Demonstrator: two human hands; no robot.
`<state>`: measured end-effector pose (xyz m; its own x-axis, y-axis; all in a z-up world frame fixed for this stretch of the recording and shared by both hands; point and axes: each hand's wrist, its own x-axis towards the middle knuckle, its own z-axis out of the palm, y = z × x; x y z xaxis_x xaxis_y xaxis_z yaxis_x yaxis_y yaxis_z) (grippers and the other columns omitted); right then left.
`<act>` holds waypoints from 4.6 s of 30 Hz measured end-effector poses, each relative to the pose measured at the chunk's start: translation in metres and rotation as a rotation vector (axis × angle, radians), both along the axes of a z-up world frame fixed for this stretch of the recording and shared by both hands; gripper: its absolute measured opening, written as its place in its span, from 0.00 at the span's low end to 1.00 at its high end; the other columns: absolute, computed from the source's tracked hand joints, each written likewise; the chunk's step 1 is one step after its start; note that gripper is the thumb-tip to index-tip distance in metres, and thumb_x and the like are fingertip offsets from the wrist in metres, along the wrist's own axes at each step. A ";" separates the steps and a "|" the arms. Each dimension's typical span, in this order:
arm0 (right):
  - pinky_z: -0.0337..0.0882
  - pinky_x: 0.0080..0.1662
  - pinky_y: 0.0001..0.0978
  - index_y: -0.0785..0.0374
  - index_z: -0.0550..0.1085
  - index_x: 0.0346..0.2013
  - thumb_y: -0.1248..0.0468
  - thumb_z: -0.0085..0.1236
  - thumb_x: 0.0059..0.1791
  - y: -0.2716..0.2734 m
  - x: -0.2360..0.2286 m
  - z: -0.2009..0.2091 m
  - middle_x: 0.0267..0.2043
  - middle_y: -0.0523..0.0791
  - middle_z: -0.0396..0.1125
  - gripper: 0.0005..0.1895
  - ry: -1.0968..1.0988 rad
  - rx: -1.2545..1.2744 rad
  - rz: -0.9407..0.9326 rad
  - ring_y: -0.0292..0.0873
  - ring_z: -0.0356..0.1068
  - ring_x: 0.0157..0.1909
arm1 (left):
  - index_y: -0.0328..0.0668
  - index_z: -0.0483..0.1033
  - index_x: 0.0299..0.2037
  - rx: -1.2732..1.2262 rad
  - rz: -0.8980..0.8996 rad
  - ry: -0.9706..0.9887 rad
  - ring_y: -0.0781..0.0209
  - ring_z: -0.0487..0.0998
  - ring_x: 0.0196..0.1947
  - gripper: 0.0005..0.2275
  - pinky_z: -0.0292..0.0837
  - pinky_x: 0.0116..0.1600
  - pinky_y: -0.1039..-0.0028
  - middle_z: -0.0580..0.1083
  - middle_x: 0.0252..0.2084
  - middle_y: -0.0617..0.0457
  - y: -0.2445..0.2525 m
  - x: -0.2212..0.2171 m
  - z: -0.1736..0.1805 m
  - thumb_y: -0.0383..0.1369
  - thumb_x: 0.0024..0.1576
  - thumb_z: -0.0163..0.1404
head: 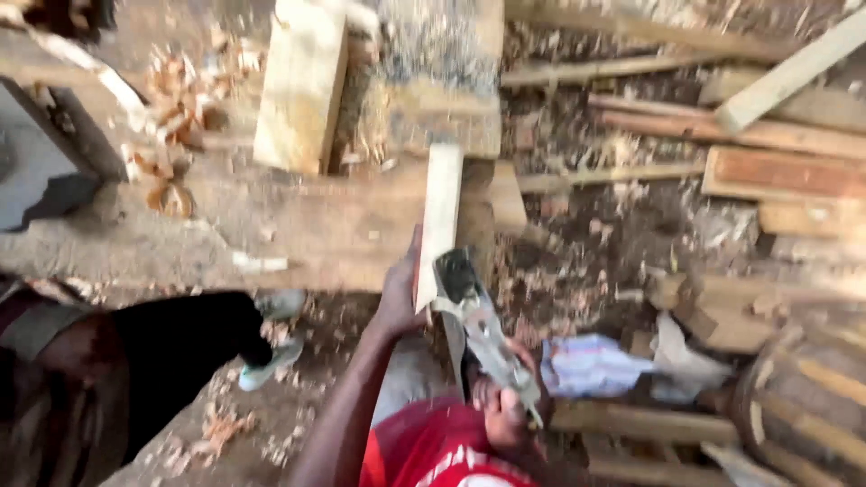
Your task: Using a hand plane to smooth the surface of a wooden block on a workbench, with occasional use of a hammer for adjustments.
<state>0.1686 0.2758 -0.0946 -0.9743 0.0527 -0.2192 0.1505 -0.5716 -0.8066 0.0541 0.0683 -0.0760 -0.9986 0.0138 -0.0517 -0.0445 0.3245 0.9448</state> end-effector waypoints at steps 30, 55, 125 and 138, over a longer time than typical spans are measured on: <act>0.68 0.17 0.26 0.66 0.66 0.53 0.60 0.44 0.57 -0.031 -0.151 0.061 0.34 0.49 0.67 0.14 0.123 0.691 0.125 0.36 0.63 0.20 | 0.55 0.33 0.78 -0.218 -0.024 0.103 0.41 0.79 0.44 0.56 0.75 0.43 0.59 0.65 0.63 0.41 0.001 0.000 -0.012 0.27 0.37 0.57; 0.64 0.15 0.28 0.75 0.65 0.62 0.48 0.59 0.39 0.003 0.003 0.005 0.03 0.46 0.53 0.44 0.097 0.335 -0.065 0.44 0.61 0.05 | 0.63 0.38 0.79 -0.084 -0.010 0.041 0.23 0.72 0.57 0.58 0.65 0.63 0.41 0.62 0.73 0.42 0.002 0.010 -0.051 0.38 0.34 0.59; 0.67 0.16 0.32 0.71 0.61 0.65 0.57 0.53 0.51 0.067 -0.116 -0.012 0.07 0.45 0.49 0.32 0.117 -0.059 -0.077 0.41 0.53 0.06 | 0.48 0.52 0.77 -1.098 -0.289 0.161 0.41 0.43 0.79 0.64 0.29 0.80 0.52 0.51 0.79 0.44 -0.002 -0.171 0.052 0.67 0.24 0.58; 0.65 0.35 0.36 0.46 0.62 0.34 0.39 0.44 0.55 0.047 -0.193 0.056 0.33 0.38 0.57 0.18 -0.341 0.012 0.015 0.38 0.64 0.39 | 0.48 0.55 0.75 -0.990 -0.233 0.299 0.39 0.52 0.77 0.65 0.36 0.80 0.51 0.57 0.76 0.42 -0.009 -0.168 0.052 0.64 0.19 0.60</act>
<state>-0.0241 0.3226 -0.0390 -0.8455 0.0436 -0.5321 0.4212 -0.5580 -0.7150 -0.1135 0.0590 -0.0243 -0.9508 0.2923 0.1025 0.3082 0.9262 0.2173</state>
